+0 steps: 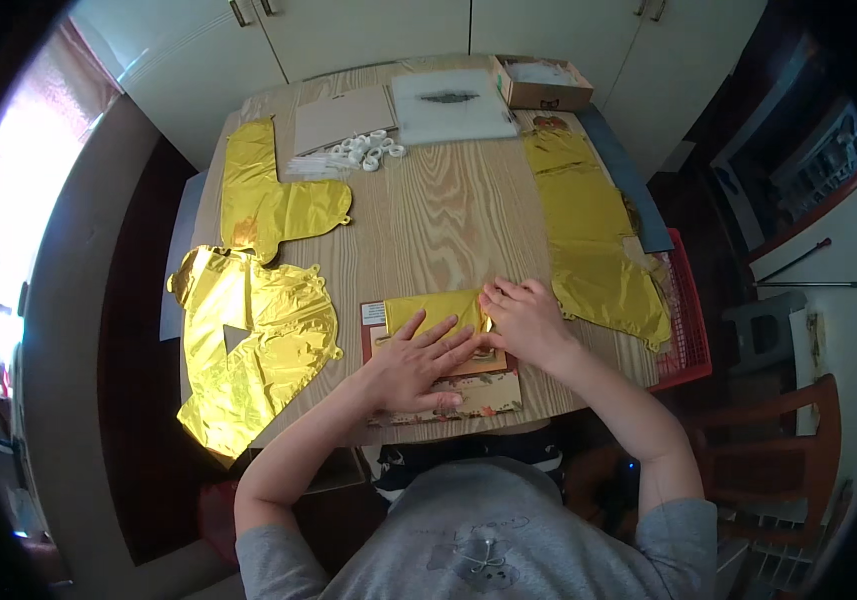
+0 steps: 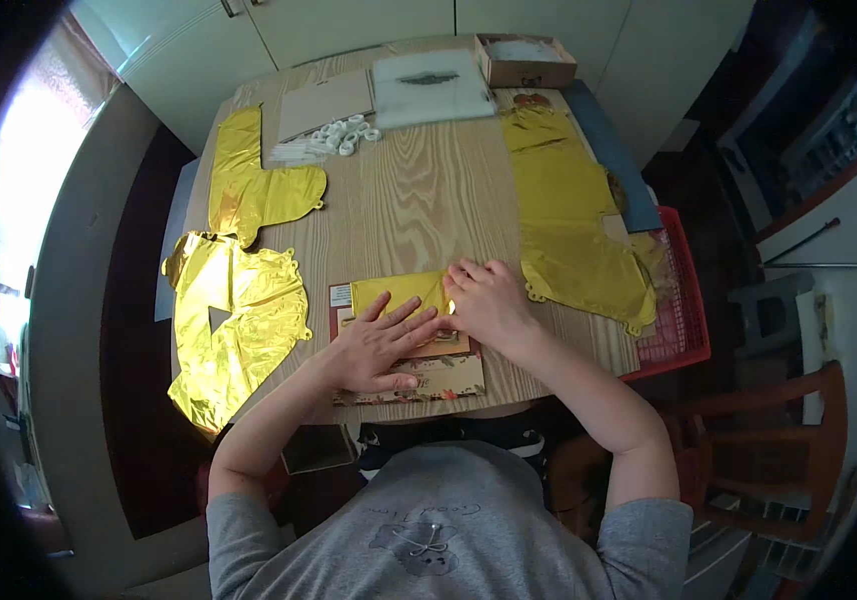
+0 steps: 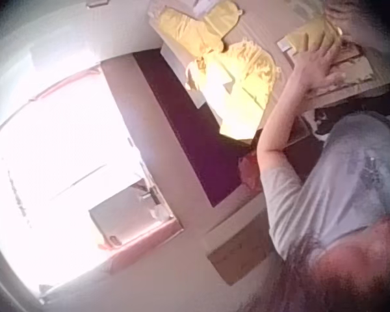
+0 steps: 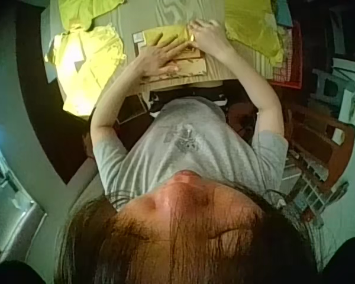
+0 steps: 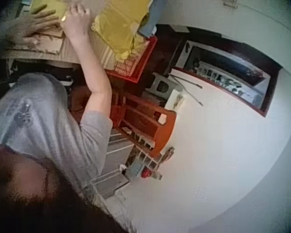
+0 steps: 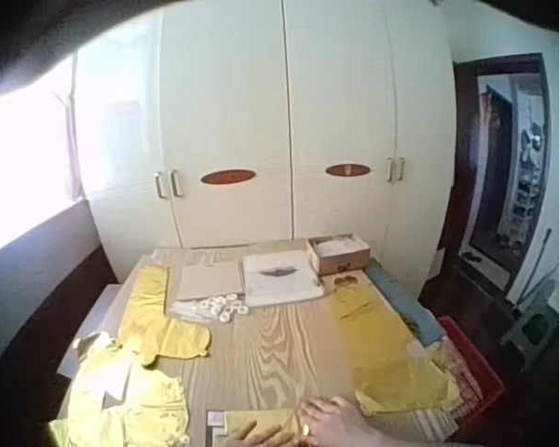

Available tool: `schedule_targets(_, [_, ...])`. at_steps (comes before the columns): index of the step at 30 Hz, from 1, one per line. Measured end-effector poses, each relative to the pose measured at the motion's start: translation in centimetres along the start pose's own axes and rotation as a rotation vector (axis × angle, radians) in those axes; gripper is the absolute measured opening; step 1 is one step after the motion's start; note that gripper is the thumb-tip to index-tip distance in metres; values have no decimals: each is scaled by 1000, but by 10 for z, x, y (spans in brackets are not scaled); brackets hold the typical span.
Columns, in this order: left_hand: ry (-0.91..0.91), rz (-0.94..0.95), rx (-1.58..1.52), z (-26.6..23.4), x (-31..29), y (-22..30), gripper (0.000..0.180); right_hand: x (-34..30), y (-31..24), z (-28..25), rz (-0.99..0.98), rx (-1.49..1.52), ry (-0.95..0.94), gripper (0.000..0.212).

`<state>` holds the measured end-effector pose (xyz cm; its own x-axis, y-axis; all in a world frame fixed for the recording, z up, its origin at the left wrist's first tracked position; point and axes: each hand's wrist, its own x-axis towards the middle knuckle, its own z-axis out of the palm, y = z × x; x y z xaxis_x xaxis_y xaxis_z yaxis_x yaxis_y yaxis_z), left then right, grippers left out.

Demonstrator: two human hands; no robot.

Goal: Folding gold foil sheets around cardboard inserts and placing them into plastic sleeves.

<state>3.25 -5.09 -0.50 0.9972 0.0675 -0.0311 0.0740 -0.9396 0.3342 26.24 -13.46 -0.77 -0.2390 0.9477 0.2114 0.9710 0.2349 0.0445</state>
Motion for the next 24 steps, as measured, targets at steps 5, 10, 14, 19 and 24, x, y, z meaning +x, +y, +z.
schedule_targets(5, [186,-200,-37,14,-6,-4,94,2,-5,-8,18,-2,-7,67])
schedule_targets(10, [236,-393,98,16,-14,3,100,0,-4,-7,-4,-37,1,70])
schedule_targets(14, [188,-462,213,13,-20,12,99,-1,-5,-5,-4,-48,4,71])
schedule_targets(19, [164,-506,238,8,-29,7,101,-3,-5,-6,4,-33,21,71])
schedule_targets(24, [62,-732,180,-31,-6,6,65,-2,-3,-4,16,-15,24,70])
